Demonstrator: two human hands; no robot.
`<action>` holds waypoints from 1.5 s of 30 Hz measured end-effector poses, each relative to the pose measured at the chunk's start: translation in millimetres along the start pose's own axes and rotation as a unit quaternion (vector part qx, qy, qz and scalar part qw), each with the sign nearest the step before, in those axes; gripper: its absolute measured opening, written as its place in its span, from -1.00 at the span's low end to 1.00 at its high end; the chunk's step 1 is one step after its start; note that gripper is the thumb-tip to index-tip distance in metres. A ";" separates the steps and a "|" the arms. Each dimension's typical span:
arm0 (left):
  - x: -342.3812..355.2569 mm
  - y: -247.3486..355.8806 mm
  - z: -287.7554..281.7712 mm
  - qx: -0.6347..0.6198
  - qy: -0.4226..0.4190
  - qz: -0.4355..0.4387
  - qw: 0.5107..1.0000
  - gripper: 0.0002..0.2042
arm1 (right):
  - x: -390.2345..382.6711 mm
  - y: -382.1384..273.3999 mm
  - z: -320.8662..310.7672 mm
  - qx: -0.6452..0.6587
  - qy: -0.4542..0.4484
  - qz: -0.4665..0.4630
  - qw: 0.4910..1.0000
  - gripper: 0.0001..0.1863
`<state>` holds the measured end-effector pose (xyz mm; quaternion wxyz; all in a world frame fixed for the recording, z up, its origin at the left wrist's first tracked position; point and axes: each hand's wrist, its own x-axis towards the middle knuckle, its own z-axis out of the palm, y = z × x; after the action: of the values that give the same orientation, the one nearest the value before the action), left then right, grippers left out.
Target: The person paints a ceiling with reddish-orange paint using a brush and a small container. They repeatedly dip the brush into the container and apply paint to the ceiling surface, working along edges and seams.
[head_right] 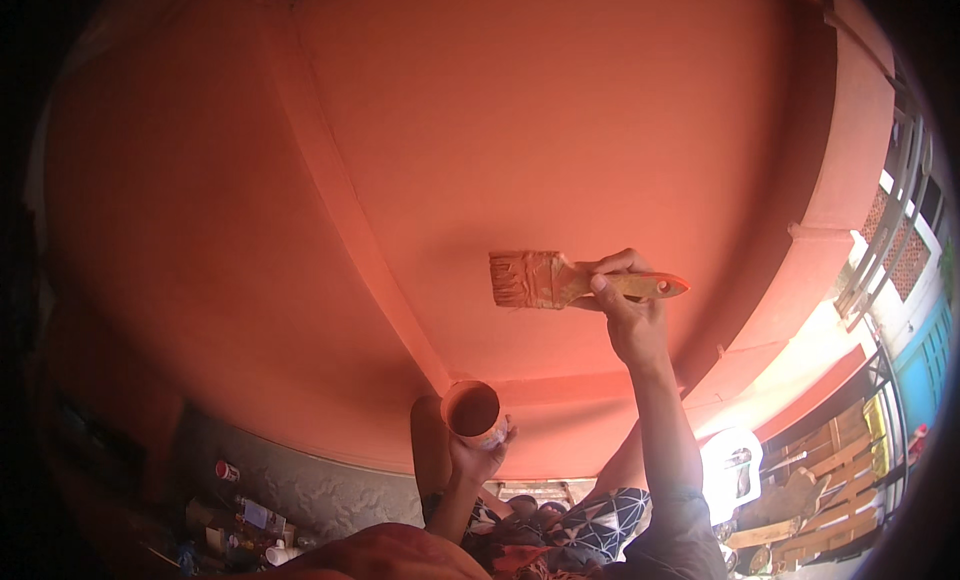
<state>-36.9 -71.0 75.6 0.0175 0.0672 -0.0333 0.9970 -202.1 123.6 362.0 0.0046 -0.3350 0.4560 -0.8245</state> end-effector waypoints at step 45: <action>11.4 5.4 31.8 -0.008 -0.042 -0.074 0.996 -0.38 | 198.6 -136.9 249.4 -0.460 -0.138 -0.424 0.768 -0.66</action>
<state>-44.1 -78.2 108.2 0.0909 0.1115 -0.0371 0.9889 -176.4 -45.4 663.9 -0.4375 -0.5662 0.5867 -0.3793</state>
